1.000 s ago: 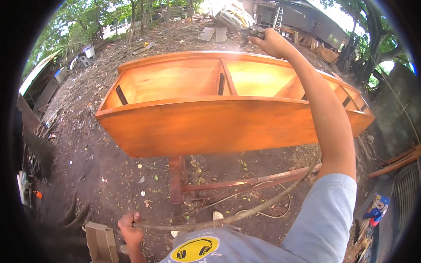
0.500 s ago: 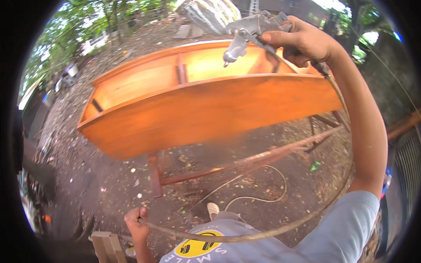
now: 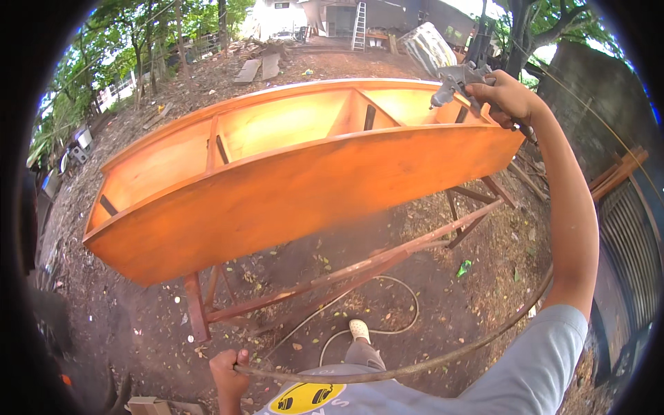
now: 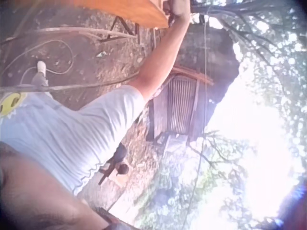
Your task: The person pours liquid into a spray gun and applies a finish to a large wooden boat and several smaller wooden furniture pieces. The person moves around the items to cover multiple surfaces with the spray gun.
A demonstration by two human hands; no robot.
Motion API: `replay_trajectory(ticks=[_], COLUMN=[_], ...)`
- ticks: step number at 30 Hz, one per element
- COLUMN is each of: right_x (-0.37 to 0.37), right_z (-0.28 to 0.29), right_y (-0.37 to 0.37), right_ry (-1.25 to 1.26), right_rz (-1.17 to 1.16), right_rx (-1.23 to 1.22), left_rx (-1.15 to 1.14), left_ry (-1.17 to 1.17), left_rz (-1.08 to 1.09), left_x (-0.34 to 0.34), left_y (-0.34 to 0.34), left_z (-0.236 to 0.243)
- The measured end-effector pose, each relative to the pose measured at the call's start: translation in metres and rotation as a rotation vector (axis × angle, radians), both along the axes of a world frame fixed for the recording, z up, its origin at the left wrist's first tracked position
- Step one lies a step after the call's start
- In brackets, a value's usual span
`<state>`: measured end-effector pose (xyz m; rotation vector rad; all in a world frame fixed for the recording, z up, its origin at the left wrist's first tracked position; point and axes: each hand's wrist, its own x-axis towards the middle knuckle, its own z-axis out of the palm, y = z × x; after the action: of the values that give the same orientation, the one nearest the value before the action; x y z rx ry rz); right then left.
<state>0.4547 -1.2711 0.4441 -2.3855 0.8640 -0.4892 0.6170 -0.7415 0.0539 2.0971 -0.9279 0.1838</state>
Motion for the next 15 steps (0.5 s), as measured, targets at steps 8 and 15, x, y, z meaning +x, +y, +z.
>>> replay_trajectory(ticks=[8, 15], right_x=[0.070, 0.136], right_z=[-0.016, -0.025], right_y=[-0.190, -0.313], right_ry=[-0.039, -0.204], right_rz=[0.058, 0.310], right_rx=[-0.262, -0.315], left_rx=[0.032, 0.102], left_ry=[-0.037, -0.066], left_rz=[0.150, 0.386], left_x=[-0.045, -0.126], left_y=[-0.151, -0.243], left_z=[0.000, 0.032])
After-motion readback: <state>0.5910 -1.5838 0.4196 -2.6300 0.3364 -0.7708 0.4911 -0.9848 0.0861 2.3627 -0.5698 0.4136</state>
